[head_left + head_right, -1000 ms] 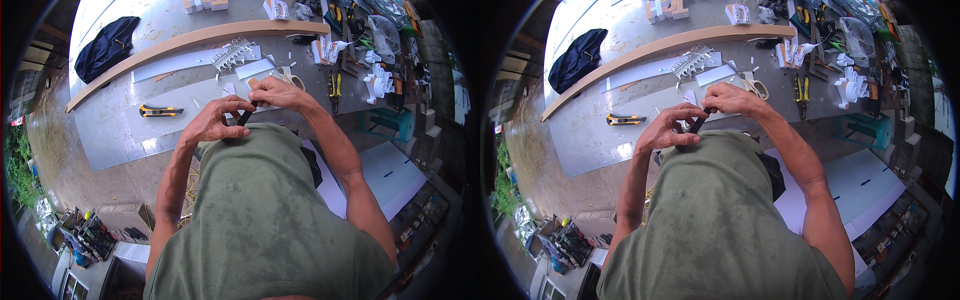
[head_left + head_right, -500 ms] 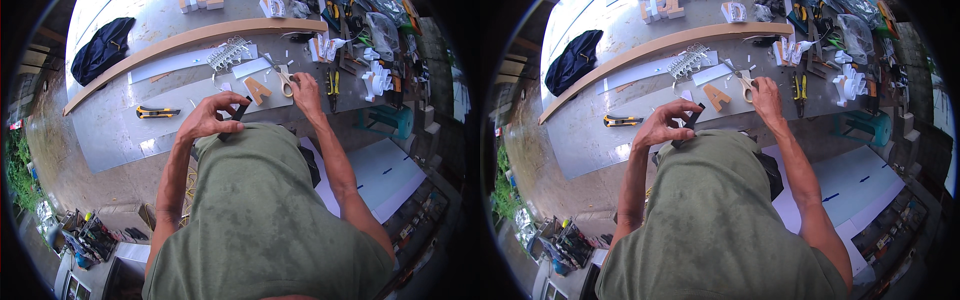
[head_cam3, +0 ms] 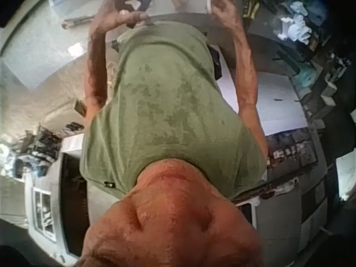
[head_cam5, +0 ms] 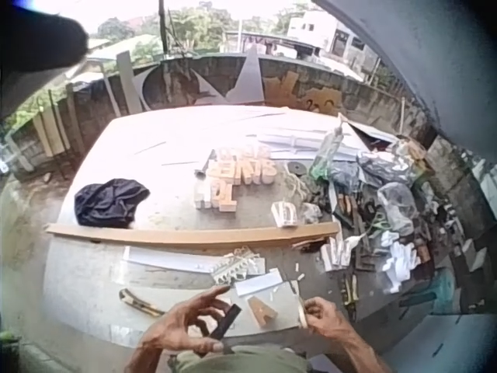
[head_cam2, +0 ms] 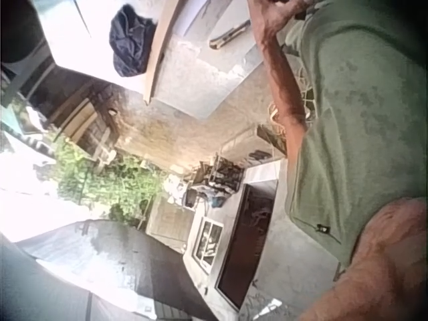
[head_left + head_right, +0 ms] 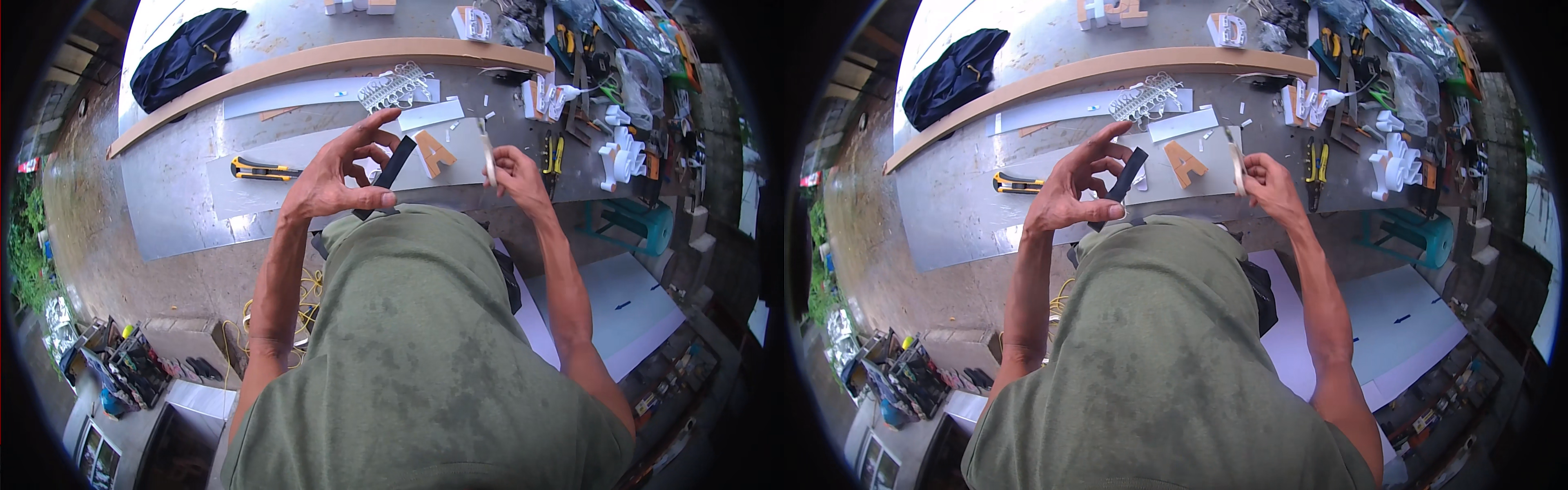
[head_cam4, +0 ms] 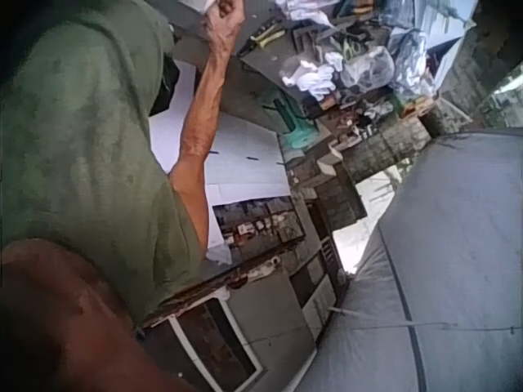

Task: Attaching LED modules and adhesive tape to the back of sign letters.

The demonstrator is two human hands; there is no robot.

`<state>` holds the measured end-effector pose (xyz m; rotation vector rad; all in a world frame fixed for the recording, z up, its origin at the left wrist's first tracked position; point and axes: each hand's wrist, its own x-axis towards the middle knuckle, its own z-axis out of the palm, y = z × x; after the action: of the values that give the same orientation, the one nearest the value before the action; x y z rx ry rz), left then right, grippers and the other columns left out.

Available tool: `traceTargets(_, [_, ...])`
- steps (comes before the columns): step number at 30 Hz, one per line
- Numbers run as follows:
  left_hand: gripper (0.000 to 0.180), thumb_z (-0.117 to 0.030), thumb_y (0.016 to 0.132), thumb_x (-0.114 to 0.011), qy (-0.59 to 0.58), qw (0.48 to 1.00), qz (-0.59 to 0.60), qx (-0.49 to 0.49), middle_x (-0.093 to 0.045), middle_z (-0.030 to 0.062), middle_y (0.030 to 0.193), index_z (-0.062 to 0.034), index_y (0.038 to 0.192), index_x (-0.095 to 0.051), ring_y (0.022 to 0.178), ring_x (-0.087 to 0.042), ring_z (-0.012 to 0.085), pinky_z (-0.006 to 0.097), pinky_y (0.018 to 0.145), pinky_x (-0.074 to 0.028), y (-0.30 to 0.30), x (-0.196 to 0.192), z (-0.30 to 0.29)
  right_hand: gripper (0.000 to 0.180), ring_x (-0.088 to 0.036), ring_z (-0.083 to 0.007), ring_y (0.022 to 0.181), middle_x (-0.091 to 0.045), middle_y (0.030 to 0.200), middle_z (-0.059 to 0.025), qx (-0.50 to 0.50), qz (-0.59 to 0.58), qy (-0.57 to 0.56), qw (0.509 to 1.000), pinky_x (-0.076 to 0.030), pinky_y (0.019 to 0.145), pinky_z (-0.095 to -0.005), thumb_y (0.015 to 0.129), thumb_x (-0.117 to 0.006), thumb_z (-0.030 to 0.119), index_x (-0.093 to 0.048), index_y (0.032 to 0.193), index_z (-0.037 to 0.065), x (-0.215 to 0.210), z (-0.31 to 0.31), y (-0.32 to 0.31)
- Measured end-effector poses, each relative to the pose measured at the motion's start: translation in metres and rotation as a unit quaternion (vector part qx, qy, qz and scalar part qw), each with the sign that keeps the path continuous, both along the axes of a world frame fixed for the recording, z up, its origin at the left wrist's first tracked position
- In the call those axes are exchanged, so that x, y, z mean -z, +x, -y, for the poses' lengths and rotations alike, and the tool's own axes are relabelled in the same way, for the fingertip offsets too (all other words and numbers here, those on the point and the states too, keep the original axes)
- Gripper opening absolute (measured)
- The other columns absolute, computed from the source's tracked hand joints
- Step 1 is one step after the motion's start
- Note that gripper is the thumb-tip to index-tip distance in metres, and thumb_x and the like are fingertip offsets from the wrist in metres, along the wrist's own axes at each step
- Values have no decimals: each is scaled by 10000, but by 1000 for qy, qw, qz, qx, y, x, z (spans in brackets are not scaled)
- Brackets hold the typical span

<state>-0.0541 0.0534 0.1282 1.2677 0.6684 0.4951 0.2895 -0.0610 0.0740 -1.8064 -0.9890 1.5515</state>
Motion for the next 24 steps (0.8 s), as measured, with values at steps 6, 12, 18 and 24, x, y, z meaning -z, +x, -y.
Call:
traceTargets(6, [1123, -292, 591, -934, -6, 1000, 1, -4, -609, 117, 1199, -43, 1539, -384, 975, -628, 185, 257, 673, -522, -1, -23, -12, 425, -632, -121, 813, -650, 898, -48, -108, -191, 6, 976, -533, 765, -299, 853, -734, 113, -535, 1203, -22, -70, 25, -20])
traceTargets(12, [1127, -297, 580, -941, 14, 1000, 15, 13, -621, 124, 1202, -67, 1539, -396, 973, -629, 176, 257, 678, -537, 4, -24, -15, 448, -592, -88, 794, -644, 867, -26, -173, -245, -40, 953, -474, 729, -241, 777, -803, 206, -609, 1113, -18, -85, 27, -29])
traceTargets(18, [1152, -333, 563, -944, 5, 1000, 3, 26, -625, 127, 1214, -71, 1541, -395, 966, -631, 171, 261, 680, -543, 9, -24, -13, 428, -587, -76, 755, -647, 842, -25, -140, -265, -44, 953, -467, 684, -234, 786, -797, 191, -615, 1104, -30, -87, 19, -40])
traceTargets(24, [1160, -336, 565, -942, 6, 1000, 5, 30, -644, 119, 1187, -65, 1545, -385, 967, -630, 170, 263, 677, -542, 12, -21, -12, 394, -593, -81, 736, -647, 837, -33, -134, -261, -21, 956, -483, 657, -238, 815, -793, 154, -613, 1109, -36, -84, 12, -46])
